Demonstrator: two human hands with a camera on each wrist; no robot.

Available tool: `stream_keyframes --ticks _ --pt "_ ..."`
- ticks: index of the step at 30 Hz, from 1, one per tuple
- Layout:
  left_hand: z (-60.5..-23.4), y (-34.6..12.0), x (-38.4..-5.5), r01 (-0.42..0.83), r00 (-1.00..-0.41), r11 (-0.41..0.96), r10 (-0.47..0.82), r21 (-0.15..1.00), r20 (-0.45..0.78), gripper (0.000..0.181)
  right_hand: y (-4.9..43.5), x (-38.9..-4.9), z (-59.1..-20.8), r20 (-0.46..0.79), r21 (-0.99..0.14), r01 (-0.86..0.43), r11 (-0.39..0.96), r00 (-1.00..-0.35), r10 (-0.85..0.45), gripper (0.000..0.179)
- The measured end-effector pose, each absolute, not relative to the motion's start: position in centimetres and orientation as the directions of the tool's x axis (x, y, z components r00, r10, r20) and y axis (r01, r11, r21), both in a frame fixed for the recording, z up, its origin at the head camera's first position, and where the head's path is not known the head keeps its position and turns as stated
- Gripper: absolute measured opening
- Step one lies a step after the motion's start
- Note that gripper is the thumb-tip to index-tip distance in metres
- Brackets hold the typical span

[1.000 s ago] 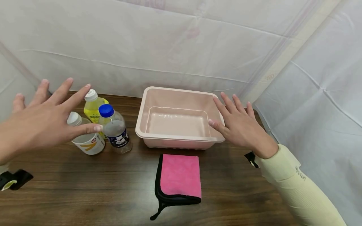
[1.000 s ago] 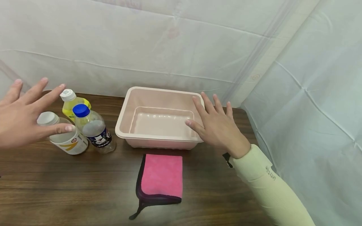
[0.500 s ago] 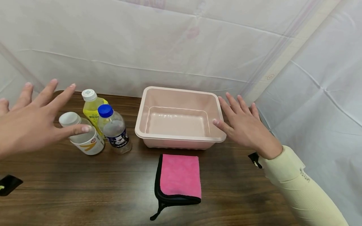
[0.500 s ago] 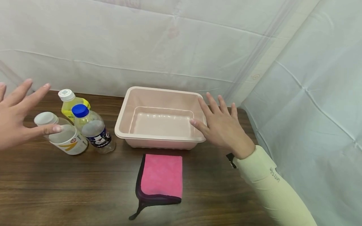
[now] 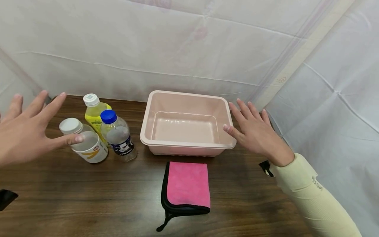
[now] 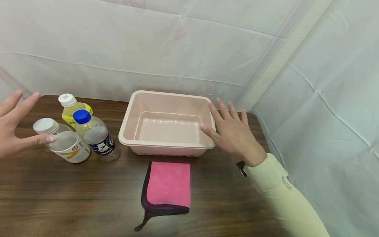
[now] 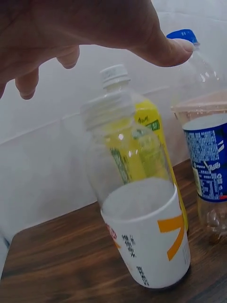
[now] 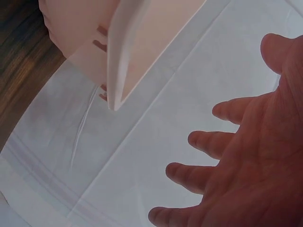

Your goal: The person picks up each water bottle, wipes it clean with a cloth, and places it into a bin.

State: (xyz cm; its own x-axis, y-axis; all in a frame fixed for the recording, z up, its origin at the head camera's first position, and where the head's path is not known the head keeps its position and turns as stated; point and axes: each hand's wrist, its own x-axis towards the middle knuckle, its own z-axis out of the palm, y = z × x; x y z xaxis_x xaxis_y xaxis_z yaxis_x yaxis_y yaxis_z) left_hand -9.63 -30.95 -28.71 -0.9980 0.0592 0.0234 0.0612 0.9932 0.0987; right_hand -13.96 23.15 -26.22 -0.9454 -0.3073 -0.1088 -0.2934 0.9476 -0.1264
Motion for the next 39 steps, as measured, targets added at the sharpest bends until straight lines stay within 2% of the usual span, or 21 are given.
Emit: stream_keyframes --ticks 7,12,17,22,26,33,39 --pt "-30.3 -31.8 -9.5 0.039 -0.999 0.994 0.036 0.102 0.04 0.127 23.3 -14.0 -26.7 -0.11 -0.144 -0.285 0.948 -0.947 -0.301 0.08" --pt "-31.5 -32.3 -9.3 0.08 -0.996 0.991 0.076 0.11 0.04 0.129 23.4 -14.0 -26.9 -0.124 -0.155 -0.276 0.949 -0.947 -0.296 0.081" --pt "-32.1 -32.4 -9.0 0.099 -0.995 0.977 0.097 0.188 0.02 0.128 23.4 -14.2 -27.2 -0.133 -0.156 -0.268 0.951 -0.948 -0.289 0.081" --pt "-33.4 -32.8 -9.1 0.135 -0.99 0.926 0.139 0.352 0.013 0.127 23.5 -14.2 -27.4 -0.141 -0.17 -0.258 0.951 -0.949 -0.282 0.082" --pt "-34.7 -33.1 -9.1 0.114 -0.992 0.886 0.13 0.45 -0.005 0.126 23.5 -14.3 -27.6 -0.149 -0.185 -0.252 0.95 -0.948 -0.28 0.083" --pt "-35.7 -32.8 -8.7 0.035 -0.999 0.878 0.047 0.477 -0.013 0.123 23.8 -14.5 -28.2 -0.148 -0.204 -0.248 0.947 -0.948 -0.281 0.083" --pt "-35.7 -32.1 -8.4 0.035 -0.999 0.87 0.026 0.492 0.026 0.12 24.0 -14.8 -28.8 -0.147 -0.221 -0.259 0.94 -0.944 -0.294 0.083"
